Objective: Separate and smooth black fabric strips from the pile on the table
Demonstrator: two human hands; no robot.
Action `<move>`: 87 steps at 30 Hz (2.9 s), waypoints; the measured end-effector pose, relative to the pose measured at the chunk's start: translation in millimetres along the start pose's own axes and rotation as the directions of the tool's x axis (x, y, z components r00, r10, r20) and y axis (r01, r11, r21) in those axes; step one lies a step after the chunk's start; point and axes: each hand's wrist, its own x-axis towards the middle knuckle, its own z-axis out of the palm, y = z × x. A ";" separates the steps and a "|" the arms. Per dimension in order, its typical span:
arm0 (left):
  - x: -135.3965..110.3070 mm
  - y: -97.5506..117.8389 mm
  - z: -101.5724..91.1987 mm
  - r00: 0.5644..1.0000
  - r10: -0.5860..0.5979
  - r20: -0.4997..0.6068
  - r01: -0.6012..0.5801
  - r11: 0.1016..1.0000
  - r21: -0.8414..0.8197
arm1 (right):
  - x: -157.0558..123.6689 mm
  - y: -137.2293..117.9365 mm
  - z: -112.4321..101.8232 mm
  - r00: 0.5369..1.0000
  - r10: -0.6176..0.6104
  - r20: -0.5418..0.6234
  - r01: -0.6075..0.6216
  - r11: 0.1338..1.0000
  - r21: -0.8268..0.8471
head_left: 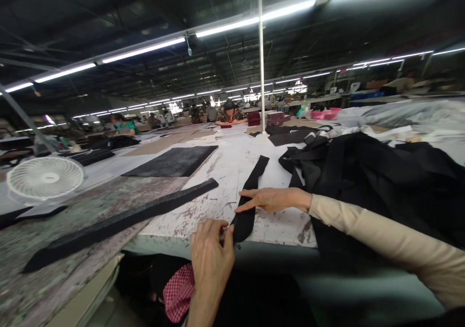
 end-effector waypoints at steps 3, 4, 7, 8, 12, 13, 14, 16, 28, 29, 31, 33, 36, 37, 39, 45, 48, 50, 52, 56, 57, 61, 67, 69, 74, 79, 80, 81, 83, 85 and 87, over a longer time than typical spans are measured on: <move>2.5 10.4 0.8 1.000 -0.015 0.003 0.015 0.996 0.085 | 0.6 4.3 2.5 0.999 -0.012 -0.041 0.012 1.000 -0.004; 4.1 11.9 1.0 1.000 -0.006 0.008 0.005 0.994 0.107 | 1.1 6.5 3.5 0.998 -0.009 -0.058 0.009 1.000 -0.007; 7.9 11.5 1.5 1.000 0.014 0.018 -0.016 0.995 0.098 | 2.6 12.6 7.0 0.995 -0.002 -0.100 -0.001 1.000 -0.029; 8.3 10.7 1.5 1.000 0.008 0.008 -0.009 0.997 0.079 | 3.0 13.6 8.1 0.994 -0.007 -0.107 0.003 0.999 -0.034; 6.3 10.8 2.3 0.998 -0.041 -0.048 0.045 0.997 0.068 | 3.5 15.0 11.1 0.993 -0.013 -0.114 0.008 0.999 -0.039; 5.8 11.6 2.8 0.998 -0.044 -0.048 0.047 0.996 0.078 | 3.5 15.8 11.4 0.993 -0.014 -0.115 0.009 0.999 -0.045; 5.4 12.4 3.5 0.998 -0.041 -0.046 0.044 0.995 0.085 | 3.5 17.0 11.6 0.993 -0.018 -0.118 0.012 0.998 -0.056; 5.2 13.7 5.2 0.998 -0.024 -0.053 0.029 0.995 0.091 | 4.0 19.7 11.4 0.989 -0.004 -0.151 -0.008 0.997 -0.080; 0.3 6.6 9.0 0.983 0.111 -0.143 -0.101 0.992 0.071 | 18.7 -1.3 24.6 0.936 -0.155 -0.315 0.159 0.987 -0.013; -0.4 6.1 9.1 0.982 0.119 -0.148 -0.110 0.991 0.072 | 18.2 -0.3 25.2 0.936 -0.173 -0.306 0.176 0.984 -0.018; -1.6 6.3 9.5 0.980 0.128 -0.155 -0.117 0.990 0.079 | 16.4 1.7 25.1 0.937 -0.202 -0.286 0.201 0.979 -0.035; -2.6 7.0 10.4 0.980 0.129 -0.154 -0.117 0.990 0.081 | 14.0 1.7 23.8 0.943 -0.213 -0.257 0.207 0.977 -0.049; -3.5 4.6 11.4 0.984 0.105 -0.146 -0.097 0.993 0.063 | 10.9 -3.0 20.6 0.956 -0.211 -0.206 0.198 0.977 -0.082; -3.6 1.8 11.3 0.986 0.091 -0.137 -0.085 0.995 0.047 | 10.1 -5.4 19.4 0.959 -0.211 -0.189 0.195 0.976 -0.098; -3.4 -6.6 9.7 0.993 0.065 -0.102 -0.068 0.997 -0.025 | 8.8 -10.0 17.3 0.965 -0.207 -0.163 0.188 0.974 -0.128; -1.4 -21.5 0.4 0.999 -0.031 -0.016 0.026 0.968 -0.250 | 7.4 -15.6 14.9 0.969 -0.198 -0.151 0.177 0.974 -0.140; -0.9 -12.9 0.0 0.998 -0.031 -0.058 0.021 0.985 -0.171 | 7.6 -15.6 15.7 0.969 -0.193 -0.155 0.171 0.975 -0.146; -1.4 -7.5 1.4 0.996 -0.016 -0.087 0.006 0.994 -0.112 | 7.8 -15.4 16.0 0.970 -0.190 -0.152 0.168 0.975 -0.145; -2.5 -5.4 3.2 0.995 0.019 -0.102 -0.027 0.996 -0.081 | 7.8 -15.1 15.9 0.971 -0.188 -0.145 0.169 0.976 -0.137; -5.6 -8.5 6.1 0.987 0.080 -0.140 -0.085 0.996 -0.030 | 7.1 -15.7 14.3 0.969 -0.206 -0.138 0.189 0.974 -0.124; -6.2 -9.5 6.7 0.985 0.090 -0.149 -0.094 0.995 -0.018 | 6.7 -16.3 13.7 0.968 -0.211 -0.137 0.194 0.973 -0.126; -8.2 -10.8 7.7 0.980 0.105 -0.169 -0.106 0.994 0.001 | 5.3 -19.6 11.6 0.969 -0.213 -0.127 0.196 0.972 -0.132; -9.8 -8.7 7.1 0.977 0.114 -0.180 -0.111 0.994 0.024 | 5.9 -26.4 10.5 0.973 -0.205 -0.103 0.185 0.966 -0.181; -9.4 -9.0 6.3 0.979 0.108 -0.173 -0.105 0.994 0.023 | 6.9 -29.7 10.9 0.973 -0.210 -0.098 0.184 0.957 -0.223; -6.9 -17.1 -1.4 0.993 0.072 -0.089 -0.083 0.989 -0.121 | 8.5 -35.4 12.0 0.983 -0.170 -0.072 0.143 0.947 -0.286; -6.1 -20.9 -8.3 0.999 -0.003 -0.032 -0.006 0.958 -0.286 | 8.9 -35.0 12.0 0.983 -0.172 -0.059 0.148 0.946 -0.289; -6.1 -19.5 -7.9 0.999 -0.009 -0.034 0.000 0.965 -0.262 | 9.0 -34.9 12.0 0.983 -0.174 -0.059 0.150 0.944 -0.293; -5.9 -17.7 -7.0 0.999 -0.006 -0.038 -0.003 0.974 -0.229 | 9.1 -34.9 12.0 0.982 -0.177 -0.060 0.151 0.942 -0.299; -5.4 -13.9 -4.6 0.999 0.010 -0.050 -0.017 0.988 -0.154 | 9.4 -35.0 12.1 0.981 -0.184 -0.062 0.157 0.938 -0.311; -4.8 -11.4 -2.6 0.998 0.035 -0.061 -0.040 0.995 -0.093 | 9.6 -35.1 12.1 0.980 -0.188 -0.059 0.160 0.935 -0.317; -4.7 -10.8 -1.6 0.995 0.068 -0.070 -0.071 0.996 -0.045 | 9.9 -35.2 12.0 0.982 -0.182 -0.052 0.157 0.935 -0.319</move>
